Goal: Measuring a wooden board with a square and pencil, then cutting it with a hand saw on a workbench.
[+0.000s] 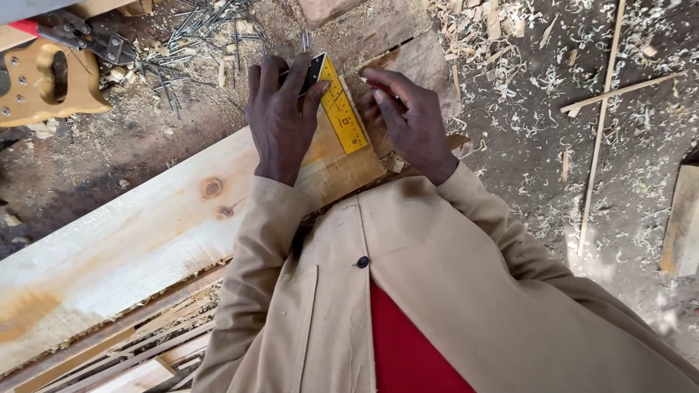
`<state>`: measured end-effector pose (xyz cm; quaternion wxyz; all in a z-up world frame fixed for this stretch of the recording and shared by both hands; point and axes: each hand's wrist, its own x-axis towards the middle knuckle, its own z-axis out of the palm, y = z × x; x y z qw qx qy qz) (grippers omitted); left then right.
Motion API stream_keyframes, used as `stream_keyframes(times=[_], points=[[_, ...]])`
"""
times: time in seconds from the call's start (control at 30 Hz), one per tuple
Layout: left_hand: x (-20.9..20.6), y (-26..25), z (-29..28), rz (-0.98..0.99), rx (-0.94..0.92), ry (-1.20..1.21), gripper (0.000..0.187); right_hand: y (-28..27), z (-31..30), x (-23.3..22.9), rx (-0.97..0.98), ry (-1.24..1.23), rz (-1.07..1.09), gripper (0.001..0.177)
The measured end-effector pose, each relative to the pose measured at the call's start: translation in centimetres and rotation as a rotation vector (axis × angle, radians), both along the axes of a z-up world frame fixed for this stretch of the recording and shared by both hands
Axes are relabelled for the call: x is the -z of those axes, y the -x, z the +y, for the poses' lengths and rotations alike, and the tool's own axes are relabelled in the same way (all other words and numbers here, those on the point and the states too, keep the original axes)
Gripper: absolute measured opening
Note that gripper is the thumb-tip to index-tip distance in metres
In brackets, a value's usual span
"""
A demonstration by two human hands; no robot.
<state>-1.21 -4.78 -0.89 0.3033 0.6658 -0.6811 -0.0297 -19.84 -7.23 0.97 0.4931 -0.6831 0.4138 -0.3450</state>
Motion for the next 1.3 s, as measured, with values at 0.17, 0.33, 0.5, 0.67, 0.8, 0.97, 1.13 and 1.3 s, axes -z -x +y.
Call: stream_keyframes(times=[0.17,0.33,0.5,0.67,0.8,0.97,1.13,1.3], points=[[-0.3,0.0,-0.1,-0.028,-0.003,0.013,0.039,-0.9,-1.0,1.9,-0.079,0.217,0.151,0.047],[0.2,-0.2,0.0,-0.048,-0.001,0.031,0.036,-1.7,-0.6,2.3,-0.169,0.248,0.243,0.04],[0.0,-0.2,-0.1,-0.047,-0.001,0.041,0.039,-1.3,0.7,1.9,-0.19,0.233,0.223,0.037],[-0.3,-0.1,0.0,-0.032,0.012,0.061,0.036,-1.5,-0.7,1.6,-0.089,0.198,0.22,0.059],[-0.3,0.0,0.0,-0.036,0.019,0.052,0.037,-0.9,0.0,2.5,-0.087,0.291,0.232,0.053],[0.1,0.1,0.1,-0.04,0.002,0.053,0.04,1.8,2.3,0.0,-0.245,0.253,0.53,0.031],[-0.2,0.4,0.1,-0.038,0.016,0.048,0.027,1.9,1.0,0.4,-0.206,0.191,0.493,0.037],[-0.3,0.2,0.4,-0.051,0.011,0.076,0.037,-0.9,-1.1,3.3,-0.048,0.323,0.331,0.033]])
